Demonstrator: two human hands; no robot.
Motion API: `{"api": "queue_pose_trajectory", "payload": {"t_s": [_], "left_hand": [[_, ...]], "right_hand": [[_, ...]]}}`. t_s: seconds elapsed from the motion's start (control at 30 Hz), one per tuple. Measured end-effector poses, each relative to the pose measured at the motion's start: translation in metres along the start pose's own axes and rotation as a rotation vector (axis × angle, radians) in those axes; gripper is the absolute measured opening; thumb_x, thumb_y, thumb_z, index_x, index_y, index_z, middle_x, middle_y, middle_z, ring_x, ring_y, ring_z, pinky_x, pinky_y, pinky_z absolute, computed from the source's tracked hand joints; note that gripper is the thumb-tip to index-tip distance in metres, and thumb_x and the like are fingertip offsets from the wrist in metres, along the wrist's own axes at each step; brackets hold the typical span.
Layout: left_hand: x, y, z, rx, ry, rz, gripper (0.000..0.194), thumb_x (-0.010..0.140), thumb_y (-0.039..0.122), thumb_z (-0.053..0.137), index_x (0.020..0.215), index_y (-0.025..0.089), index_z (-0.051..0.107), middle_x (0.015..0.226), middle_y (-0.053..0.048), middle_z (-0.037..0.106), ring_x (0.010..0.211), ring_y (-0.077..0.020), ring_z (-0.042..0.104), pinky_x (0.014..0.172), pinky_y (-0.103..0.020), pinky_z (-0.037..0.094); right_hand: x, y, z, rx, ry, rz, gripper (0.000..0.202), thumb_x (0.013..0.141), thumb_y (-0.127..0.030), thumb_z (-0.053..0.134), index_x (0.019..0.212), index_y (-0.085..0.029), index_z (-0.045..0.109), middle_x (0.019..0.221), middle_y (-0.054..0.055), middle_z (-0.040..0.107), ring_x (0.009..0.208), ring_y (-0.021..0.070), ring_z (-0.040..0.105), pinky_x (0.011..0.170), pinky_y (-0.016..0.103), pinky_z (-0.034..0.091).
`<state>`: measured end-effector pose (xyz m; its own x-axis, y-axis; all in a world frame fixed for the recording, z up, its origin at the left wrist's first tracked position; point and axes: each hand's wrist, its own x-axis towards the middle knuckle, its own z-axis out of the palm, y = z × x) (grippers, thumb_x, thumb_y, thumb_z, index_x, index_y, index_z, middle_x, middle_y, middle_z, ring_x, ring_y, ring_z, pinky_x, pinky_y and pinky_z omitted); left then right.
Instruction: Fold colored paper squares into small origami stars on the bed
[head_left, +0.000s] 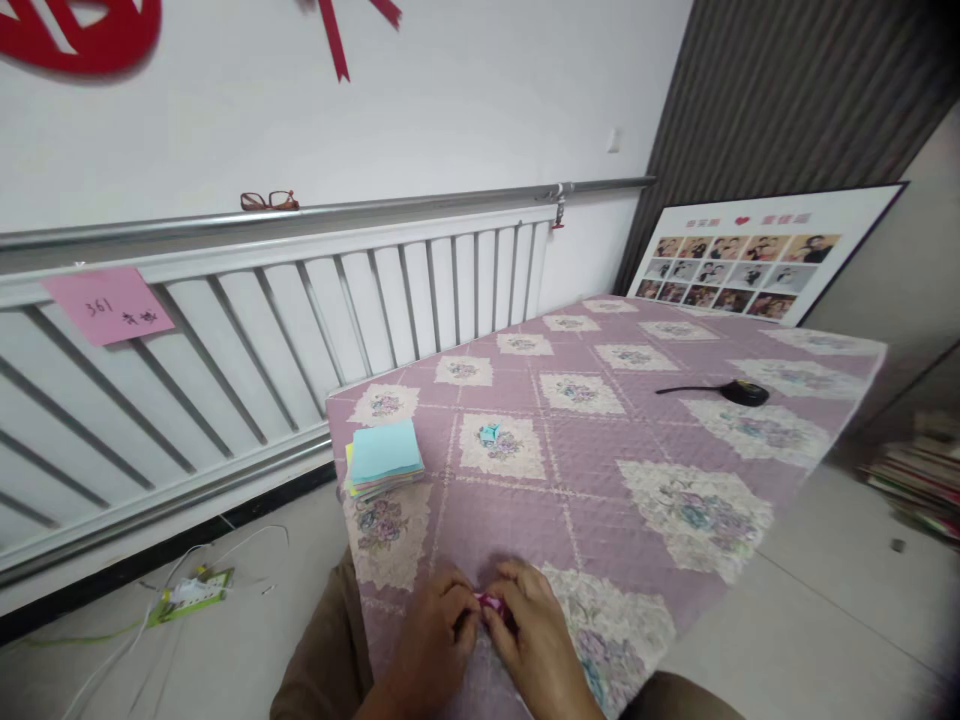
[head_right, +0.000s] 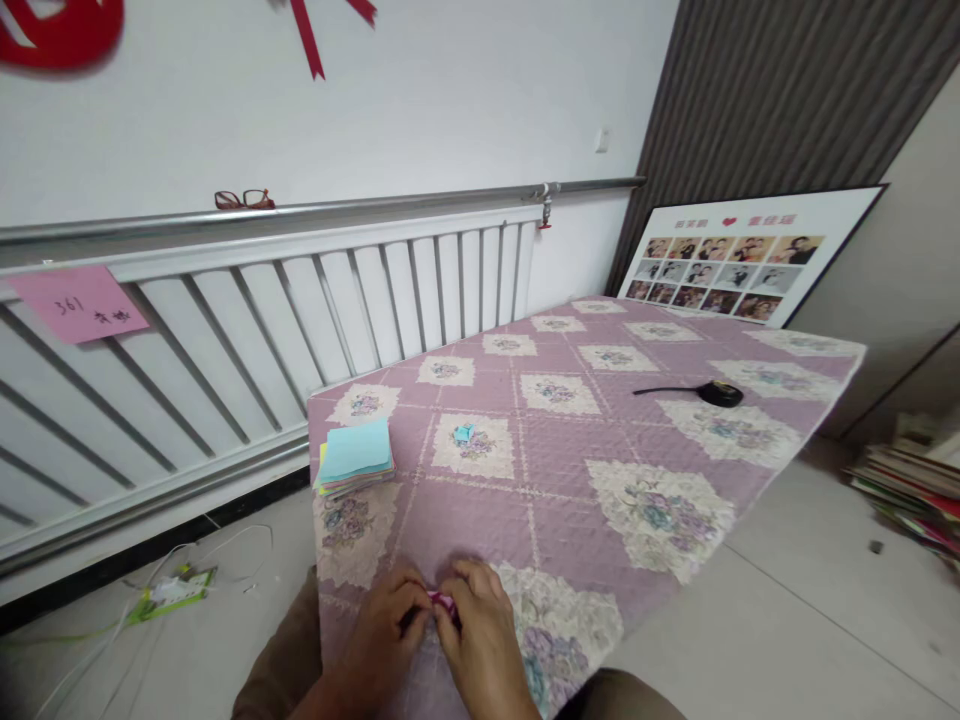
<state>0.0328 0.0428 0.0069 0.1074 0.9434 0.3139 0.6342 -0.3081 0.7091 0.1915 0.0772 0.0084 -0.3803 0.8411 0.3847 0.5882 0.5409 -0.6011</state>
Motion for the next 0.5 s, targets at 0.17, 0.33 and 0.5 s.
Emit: {"api": "queue_pose_trajectory", "payload": {"t_s": [0.17, 0.33, 0.5], "left_hand": [[-0.002, 0.001, -0.001, 0.020, 0.020, -0.047, 0.019, 0.078, 0.005, 0.049, 0.086, 0.021, 0.056, 0.089, -0.003, 0.059, 0.085, -0.0164, 0.055, 0.078, -0.029, 0.044], [-0.002, 0.003, -0.002, 0.015, -0.021, -0.058, 0.017, 0.080, 0.006, 0.046, 0.081, 0.021, 0.055, 0.087, -0.002, 0.058, 0.083, -0.0161, 0.054, 0.077, -0.029, 0.043], [-0.001, 0.001, 0.000, 0.025, -0.021, -0.052, 0.018, 0.076, 0.004, 0.048, 0.078, 0.020, 0.054, 0.084, -0.002, 0.058, 0.083, -0.0166, 0.054, 0.076, -0.029, 0.042]], "right_hand": [[0.002, -0.009, 0.002, -0.066, -0.009, 0.018, 0.016, 0.075, -0.006, 0.053, 0.073, -0.021, 0.059, 0.103, 0.009, 0.062, 0.102, 0.0251, 0.055, 0.089, 0.041, 0.045], [0.003, -0.012, 0.001, -0.129, -0.058, 0.034, 0.019, 0.075, -0.004, 0.051, 0.073, -0.020, 0.060, 0.106, 0.009, 0.061, 0.103, 0.0252, 0.055, 0.089, 0.040, 0.045], [0.005, -0.017, -0.003, -0.237, -0.114, 0.092, 0.020, 0.079, -0.010, 0.051, 0.080, -0.021, 0.067, 0.118, 0.010, 0.061, 0.116, 0.0274, 0.049, 0.095, 0.040, 0.042]]}}
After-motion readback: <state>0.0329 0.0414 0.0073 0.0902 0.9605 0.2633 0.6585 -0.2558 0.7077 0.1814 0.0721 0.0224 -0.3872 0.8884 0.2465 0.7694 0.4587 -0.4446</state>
